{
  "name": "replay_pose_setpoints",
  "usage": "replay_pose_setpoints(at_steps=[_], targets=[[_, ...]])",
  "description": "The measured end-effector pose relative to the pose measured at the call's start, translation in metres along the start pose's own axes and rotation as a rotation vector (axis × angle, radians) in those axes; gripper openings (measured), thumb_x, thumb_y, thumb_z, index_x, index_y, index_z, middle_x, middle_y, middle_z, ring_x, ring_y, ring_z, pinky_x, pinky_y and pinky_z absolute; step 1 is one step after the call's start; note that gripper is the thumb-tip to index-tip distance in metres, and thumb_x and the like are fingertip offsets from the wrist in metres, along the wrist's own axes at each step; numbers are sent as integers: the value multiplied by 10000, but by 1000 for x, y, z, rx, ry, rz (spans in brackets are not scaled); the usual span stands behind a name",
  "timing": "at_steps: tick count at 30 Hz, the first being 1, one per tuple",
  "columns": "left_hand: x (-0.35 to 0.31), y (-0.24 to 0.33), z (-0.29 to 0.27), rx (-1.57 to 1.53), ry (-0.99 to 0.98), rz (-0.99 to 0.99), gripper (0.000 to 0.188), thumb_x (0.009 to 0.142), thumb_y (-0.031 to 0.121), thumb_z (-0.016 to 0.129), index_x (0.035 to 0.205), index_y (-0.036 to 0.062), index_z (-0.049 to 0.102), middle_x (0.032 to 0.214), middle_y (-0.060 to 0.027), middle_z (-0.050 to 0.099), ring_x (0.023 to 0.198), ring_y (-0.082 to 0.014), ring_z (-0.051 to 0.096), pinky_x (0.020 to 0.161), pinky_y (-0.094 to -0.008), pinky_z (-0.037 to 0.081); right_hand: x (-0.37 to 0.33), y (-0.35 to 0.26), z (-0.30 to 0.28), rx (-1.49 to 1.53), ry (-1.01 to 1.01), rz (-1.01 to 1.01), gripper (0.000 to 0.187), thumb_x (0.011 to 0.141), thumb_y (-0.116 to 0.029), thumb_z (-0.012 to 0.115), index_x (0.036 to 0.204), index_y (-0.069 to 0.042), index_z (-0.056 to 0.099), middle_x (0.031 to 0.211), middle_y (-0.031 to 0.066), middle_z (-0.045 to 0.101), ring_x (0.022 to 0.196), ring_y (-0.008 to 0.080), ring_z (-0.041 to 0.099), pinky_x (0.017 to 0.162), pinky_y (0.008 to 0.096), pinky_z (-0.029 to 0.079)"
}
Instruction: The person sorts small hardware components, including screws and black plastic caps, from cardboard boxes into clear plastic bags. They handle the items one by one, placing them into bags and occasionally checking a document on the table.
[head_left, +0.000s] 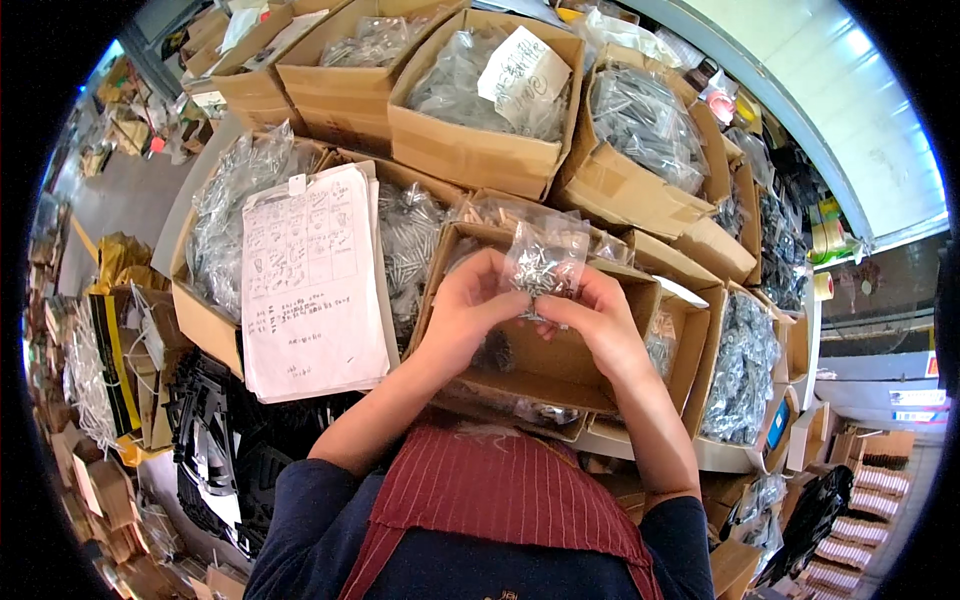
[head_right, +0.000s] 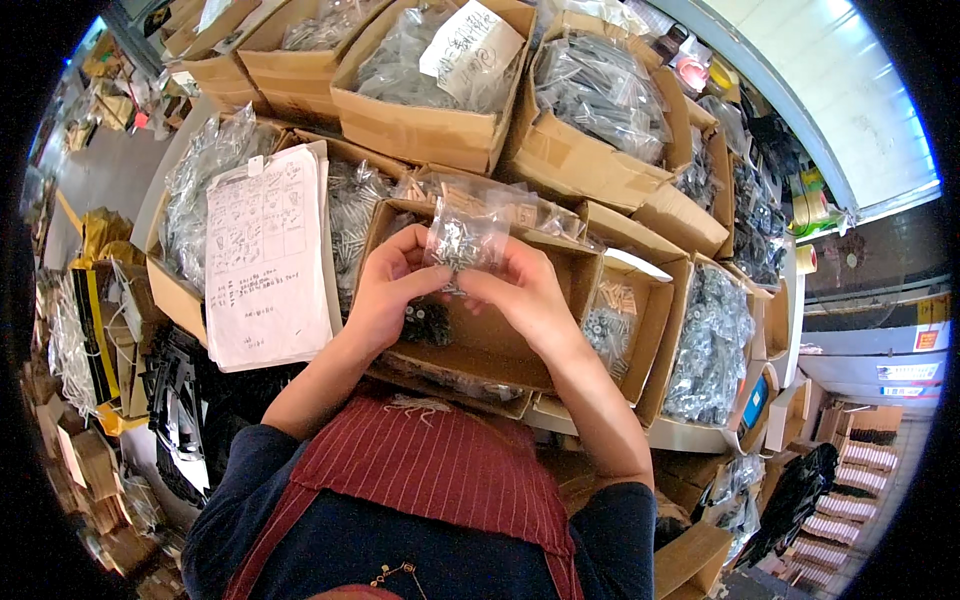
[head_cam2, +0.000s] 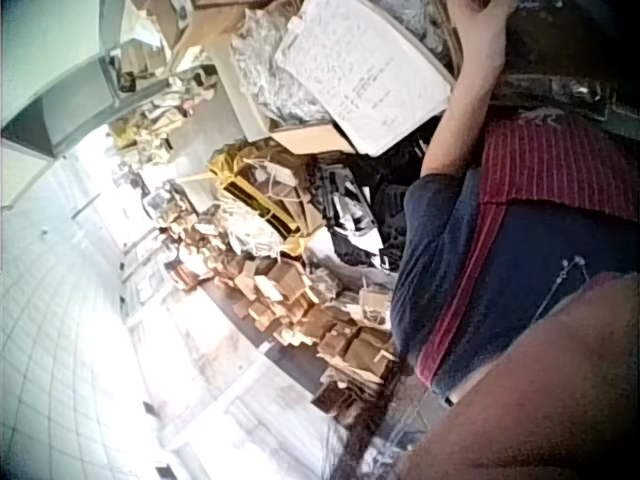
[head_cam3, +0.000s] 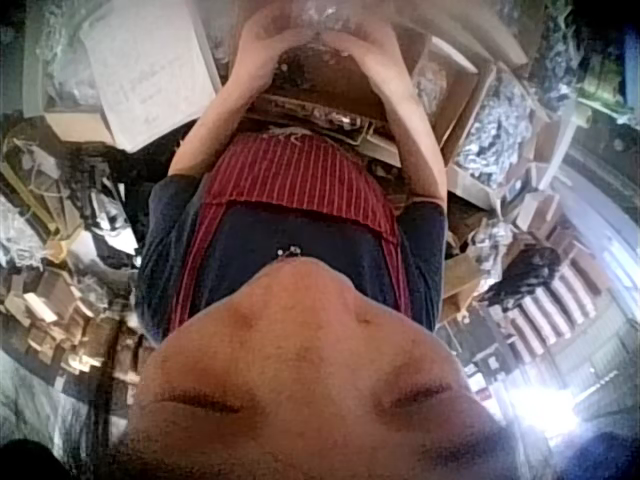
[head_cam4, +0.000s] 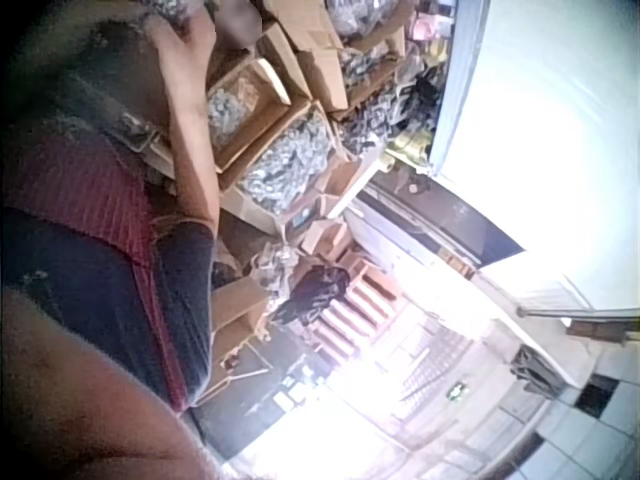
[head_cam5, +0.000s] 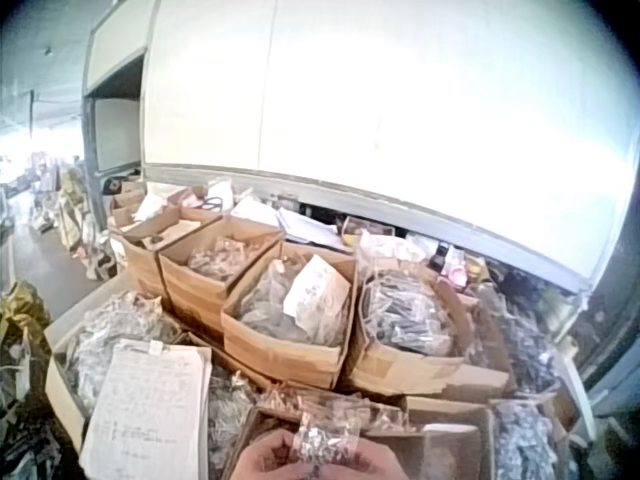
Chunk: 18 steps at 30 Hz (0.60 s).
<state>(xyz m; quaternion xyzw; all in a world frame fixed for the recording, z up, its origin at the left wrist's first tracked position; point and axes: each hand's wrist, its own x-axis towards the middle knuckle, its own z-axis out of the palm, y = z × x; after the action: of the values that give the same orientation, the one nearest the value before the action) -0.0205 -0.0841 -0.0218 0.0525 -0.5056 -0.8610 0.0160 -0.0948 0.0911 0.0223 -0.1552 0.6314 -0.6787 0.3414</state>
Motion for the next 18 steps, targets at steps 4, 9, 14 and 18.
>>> replay_pose_setpoints(at_steps=[4, 9, 14, 18], targets=[[-1, 2, 0, -16, -8, -7, 158, 905, 46, 664, 1030, 51, 566, 962, -17, 660, 859, -91, 623, 723, -249, 497, 0, -1, 1, -1, -4, 8, 182, 902, -45, 669, 1077, 1, 646, 912, 53, 690, 755, 124, 643, 666, 275, 532], [-1, -1, -1, -5, 9, -10, 179, 890, 49, 666, 1048, 51, 581, 947, -16, 662, 851, -95, 624, 732, -254, 513, 0, -4, 3, -4, -17, 5, 181, 908, -55, 669, 1078, -2, 641, 901, 43, 682, 750, 113, 631, 662, 267, 526], [-2, 4, 2, 8, 5, -26, 168, 891, 57, 664, 1040, 50, 587, 936, -16, 660, 850, -99, 627, 717, -257, 530, 0, -2, 1, -23, -17, 11, 170, 914, -71, 672, 1068, -9, 640, 887, 32, 678, 740, 101, 623, 654, 252, 519], [-3, 6, 2, 25, 14, -29, 139, 912, 83, 646, 1033, 50, 586, 935, -21, 661, 853, -102, 632, 699, -265, 537, 0, -2, 1, -28, -32, 15, 153, 917, -76, 669, 1056, -17, 642, 881, 27, 677, 736, 98, 621, 651, 247, 517]])
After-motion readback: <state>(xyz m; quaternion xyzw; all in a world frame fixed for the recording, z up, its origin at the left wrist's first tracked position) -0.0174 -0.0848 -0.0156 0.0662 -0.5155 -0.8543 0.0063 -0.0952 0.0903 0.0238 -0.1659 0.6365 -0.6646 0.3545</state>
